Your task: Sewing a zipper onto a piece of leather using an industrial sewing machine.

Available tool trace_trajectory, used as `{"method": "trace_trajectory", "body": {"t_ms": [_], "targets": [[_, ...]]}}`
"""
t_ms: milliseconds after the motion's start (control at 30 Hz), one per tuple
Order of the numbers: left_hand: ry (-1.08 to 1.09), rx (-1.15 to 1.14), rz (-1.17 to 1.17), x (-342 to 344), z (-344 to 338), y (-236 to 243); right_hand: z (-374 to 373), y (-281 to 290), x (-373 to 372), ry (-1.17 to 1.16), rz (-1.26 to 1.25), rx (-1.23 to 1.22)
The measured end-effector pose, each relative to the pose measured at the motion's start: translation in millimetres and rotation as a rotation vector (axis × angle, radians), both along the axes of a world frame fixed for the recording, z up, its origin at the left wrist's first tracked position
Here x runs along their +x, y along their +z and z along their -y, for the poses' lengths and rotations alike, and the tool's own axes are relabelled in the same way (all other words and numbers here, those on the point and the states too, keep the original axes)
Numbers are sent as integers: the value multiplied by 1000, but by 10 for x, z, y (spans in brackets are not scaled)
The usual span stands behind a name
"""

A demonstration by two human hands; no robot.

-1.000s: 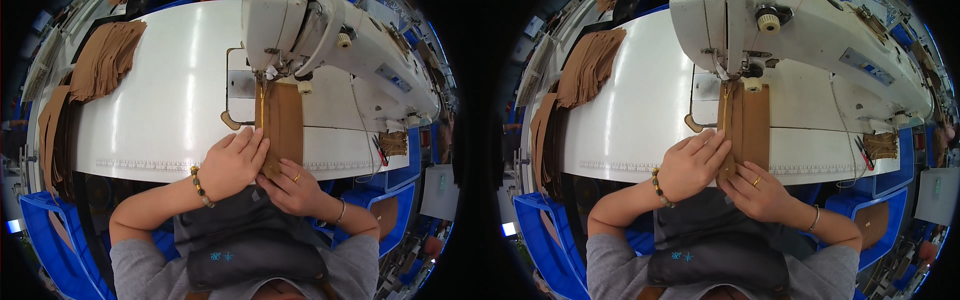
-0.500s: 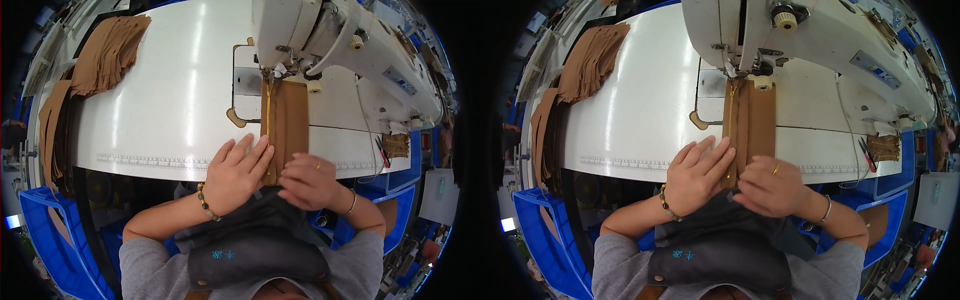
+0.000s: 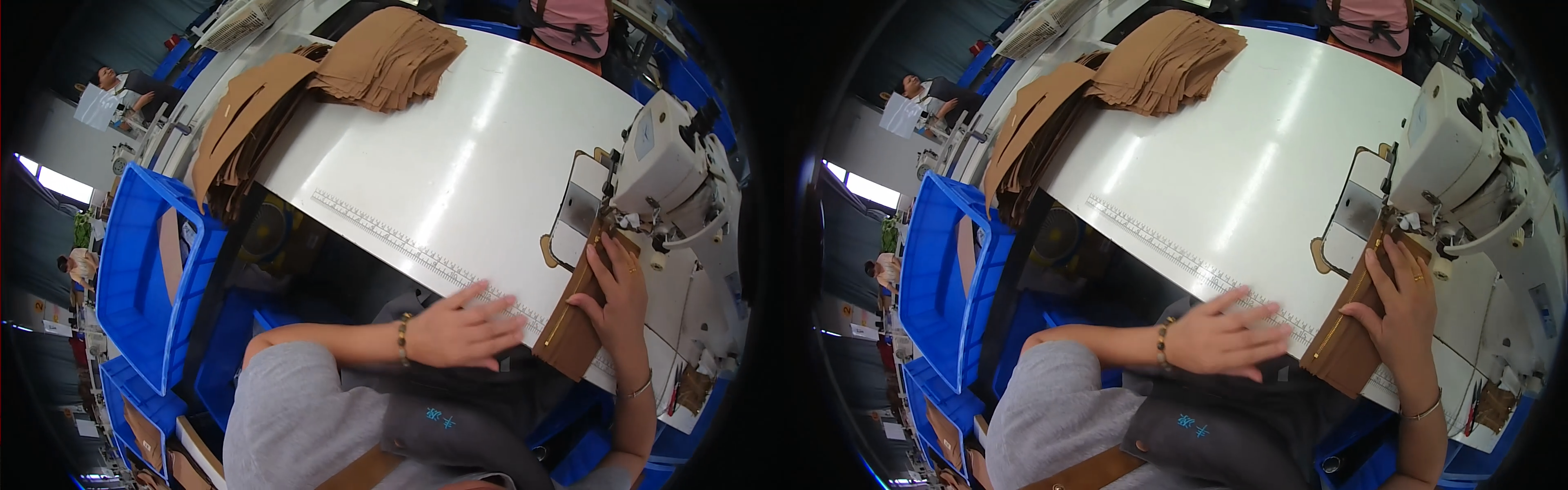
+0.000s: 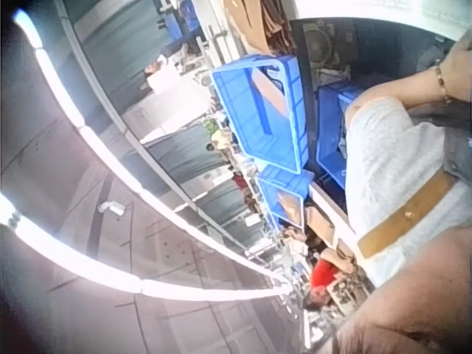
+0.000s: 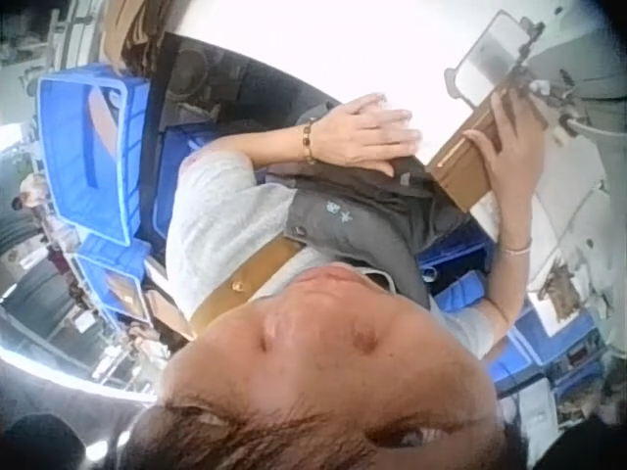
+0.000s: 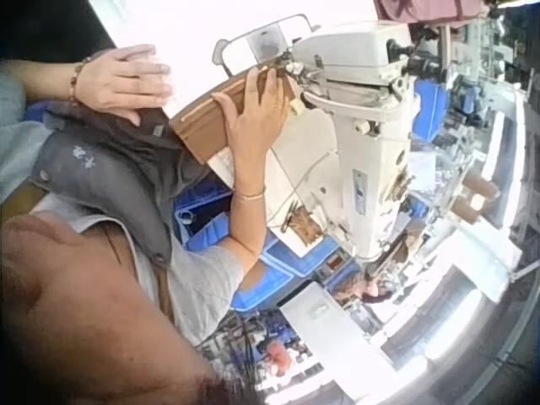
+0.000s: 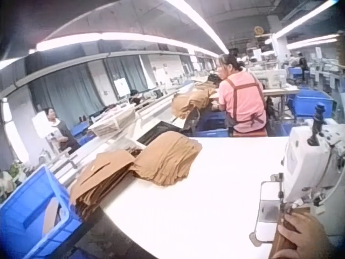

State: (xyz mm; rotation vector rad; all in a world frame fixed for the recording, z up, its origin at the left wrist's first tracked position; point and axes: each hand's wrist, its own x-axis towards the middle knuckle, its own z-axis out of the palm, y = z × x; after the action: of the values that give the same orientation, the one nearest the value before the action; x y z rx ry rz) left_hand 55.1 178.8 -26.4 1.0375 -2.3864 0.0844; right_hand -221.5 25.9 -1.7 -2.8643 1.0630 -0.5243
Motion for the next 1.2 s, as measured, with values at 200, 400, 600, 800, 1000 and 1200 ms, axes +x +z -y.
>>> {"method": "trace_trajectory", "body": {"t_ms": [200, 400, 600, 800, 1000, 1200], "targets": [[1038, -360, 450, 2171, 361, 632, 7, -27, -30, -15, -34, 10], [1426, 56, 433, 3598, 232, 1196, -9, 22, -9, -11, -29, -8], [1178, -129, 278, 2938, 390, 1908, -2, 6, -27, -3, -23, -24], [546, 436, 48, 1085, 479, 1602, -15, -39, -61, -29, -21, -33], [-177, 972, -140, -62, 760, 1186, 8, -73, -60, 14, 38, -74], [-345, 1168, -545, -582, 839, 895, 40, -146, -89, 7, 41, 35]]}}
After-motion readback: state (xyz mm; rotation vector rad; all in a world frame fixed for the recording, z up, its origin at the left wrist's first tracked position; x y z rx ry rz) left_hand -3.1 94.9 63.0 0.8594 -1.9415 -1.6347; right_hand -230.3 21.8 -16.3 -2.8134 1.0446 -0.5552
